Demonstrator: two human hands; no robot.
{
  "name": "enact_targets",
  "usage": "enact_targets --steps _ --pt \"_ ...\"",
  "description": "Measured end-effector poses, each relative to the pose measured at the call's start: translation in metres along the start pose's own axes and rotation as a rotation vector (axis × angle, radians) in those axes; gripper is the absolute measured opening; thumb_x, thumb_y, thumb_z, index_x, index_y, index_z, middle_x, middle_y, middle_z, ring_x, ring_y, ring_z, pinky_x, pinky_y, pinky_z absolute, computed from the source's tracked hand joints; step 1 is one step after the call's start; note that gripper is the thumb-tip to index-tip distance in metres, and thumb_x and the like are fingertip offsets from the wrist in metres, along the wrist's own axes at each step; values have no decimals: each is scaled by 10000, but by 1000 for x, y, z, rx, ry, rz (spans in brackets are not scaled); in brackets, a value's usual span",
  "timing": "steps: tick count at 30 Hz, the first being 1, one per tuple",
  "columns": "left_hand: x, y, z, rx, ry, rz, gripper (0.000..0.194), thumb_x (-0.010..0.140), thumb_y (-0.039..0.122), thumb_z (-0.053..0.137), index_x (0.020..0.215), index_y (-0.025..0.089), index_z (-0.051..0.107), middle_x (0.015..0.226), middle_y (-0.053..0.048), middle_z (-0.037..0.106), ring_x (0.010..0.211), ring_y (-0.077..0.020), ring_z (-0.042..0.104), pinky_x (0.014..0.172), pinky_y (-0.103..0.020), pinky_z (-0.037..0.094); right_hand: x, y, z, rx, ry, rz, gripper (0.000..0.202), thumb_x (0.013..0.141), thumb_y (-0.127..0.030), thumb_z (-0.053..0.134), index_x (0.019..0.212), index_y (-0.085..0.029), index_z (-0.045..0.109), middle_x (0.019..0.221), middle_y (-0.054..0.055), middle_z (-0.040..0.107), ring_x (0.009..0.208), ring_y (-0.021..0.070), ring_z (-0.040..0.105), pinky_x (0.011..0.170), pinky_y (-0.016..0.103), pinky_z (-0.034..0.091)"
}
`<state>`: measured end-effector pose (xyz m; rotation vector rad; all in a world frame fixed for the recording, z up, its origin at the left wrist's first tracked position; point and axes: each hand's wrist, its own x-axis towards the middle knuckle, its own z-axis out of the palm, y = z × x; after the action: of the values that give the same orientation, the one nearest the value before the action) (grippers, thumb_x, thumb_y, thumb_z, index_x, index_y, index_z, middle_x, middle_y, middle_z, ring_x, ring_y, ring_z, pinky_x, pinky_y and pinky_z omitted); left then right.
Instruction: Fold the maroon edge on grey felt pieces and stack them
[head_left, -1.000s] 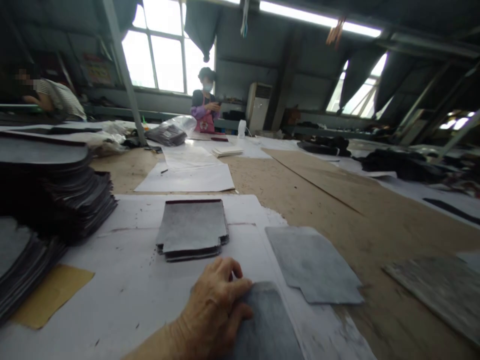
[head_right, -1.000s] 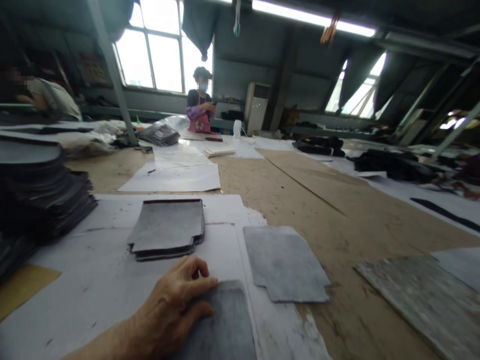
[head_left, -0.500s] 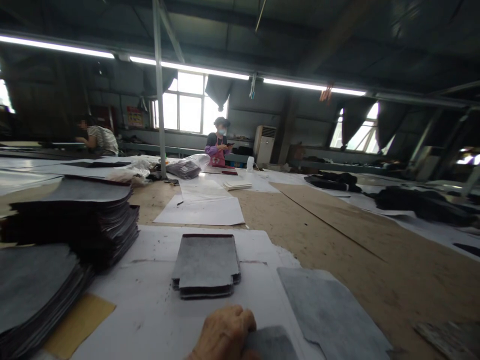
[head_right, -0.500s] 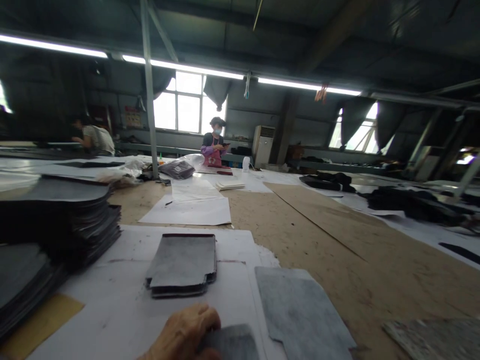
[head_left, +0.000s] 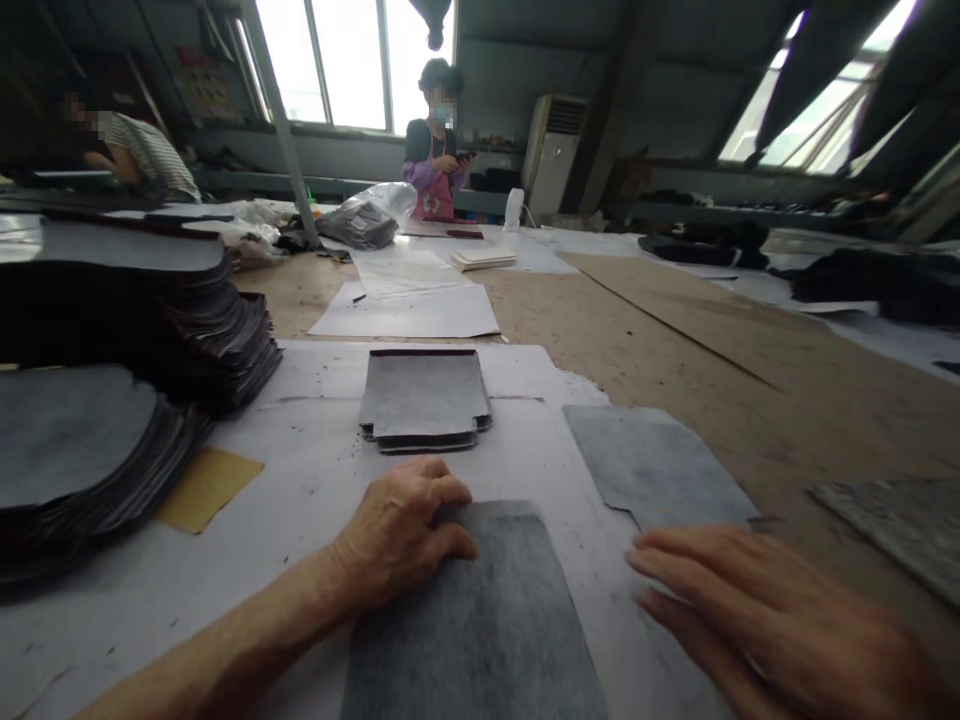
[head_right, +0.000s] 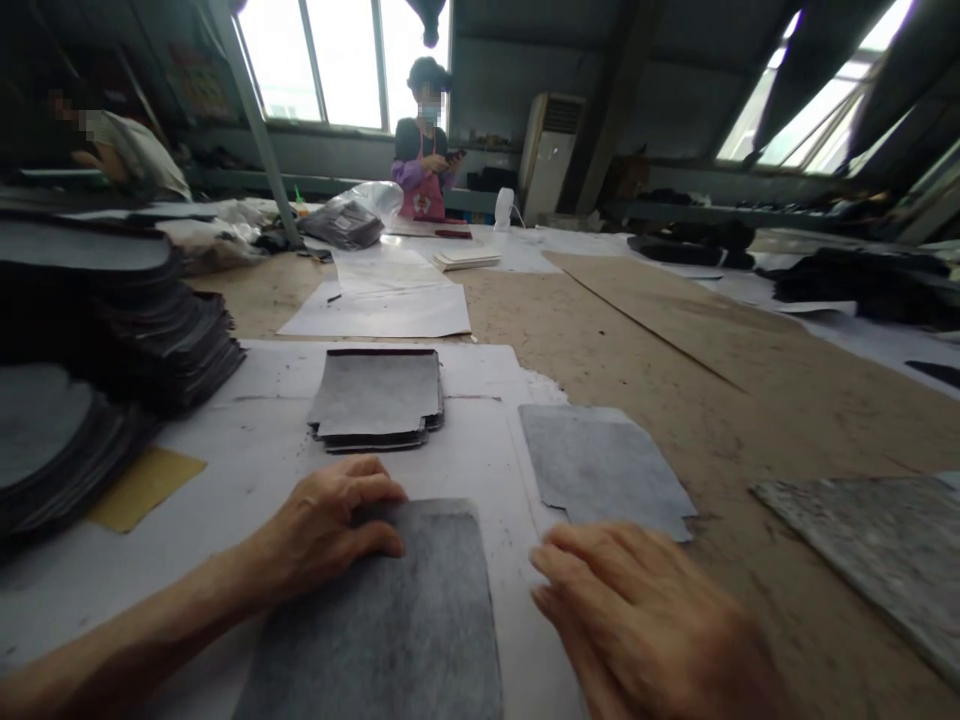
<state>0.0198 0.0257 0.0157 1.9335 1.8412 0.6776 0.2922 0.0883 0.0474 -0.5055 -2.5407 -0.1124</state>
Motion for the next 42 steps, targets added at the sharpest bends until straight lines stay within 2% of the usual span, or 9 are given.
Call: enact_targets --steps 2,4,9,13,17,23,31,35,42 --pt "0 -1 3 -20 32 55 190 695 263 720 877 225 680 829 -6 564 798 -159 510 734 -289 417 31 -12 19 144 0 24 167 843 -123 467 926 -185 598 859 47 620 766 157 571 650 277 470" --pt "0 -3 4 -20 41 104 193 718 282 705 903 233 682 832 -12 561 797 -161 505 742 -304 424 50 -18 41 214 -27 54 163 818 -106 502 935 -165 599 863 54 611 788 169 561 665 291 482" --pt "1 -8 3 1 19 180 173 752 299 673 908 223 678 827 -21 547 811 -169 493 743 -316 430 64 -9 75 260 -139 30 236 750 -90 583 978 -147 612 902 74 604 845 204 537 712 348 481" --pt "1 -12 1 4 9 270 141 823 230 576 927 197 666 812 -29 534 795 -158 488 739 -309 424 64 -4 77 273 -193 -2 162 774 -105 574 913 -165 631 797 50 593 757 177 535 650 307 459" --pt "2 -18 0 8 6 367 268 852 102 422 953 202 649 795 -32 517 758 -142 469 705 -282 411 59 -2 75 322 -145 -18 147 829 -123 509 913 -167 622 783 49 589 735 160 527 630 282 438" --pt "4 -26 -2 113 -58 527 340 810 14 379 1027 163 595 861 -50 528 776 -155 439 734 -298 396 53 -2 77 263 -94 -79 154 838 -100 484 896 -139 621 745 54 597 702 159 504 628 307 416" --pt "3 -22 -6 311 -135 619 281 903 84 318 1103 117 513 906 -76 523 790 -177 415 739 -345 382 46 -5 74 68 -68 -302 250 885 -73 383 1028 -63 587 862 94 624 815 195 526 732 379 457" --pt "4 -24 -4 305 -112 650 284 908 96 304 1118 105 495 883 -71 509 771 -179 404 724 -349 373 45 -6 72 77 -67 -311 258 887 -66 373 1034 -49 584 923 112 614 874 208 522 746 368 472" --pt "3 -22 -5 384 -142 666 316 940 151 241 1141 108 481 871 -77 506 777 -183 406 715 -353 372 47 -6 72 80 -140 -340 276 896 -73 348 1000 -36 600 887 111 602 824 199 511 708 364 473"
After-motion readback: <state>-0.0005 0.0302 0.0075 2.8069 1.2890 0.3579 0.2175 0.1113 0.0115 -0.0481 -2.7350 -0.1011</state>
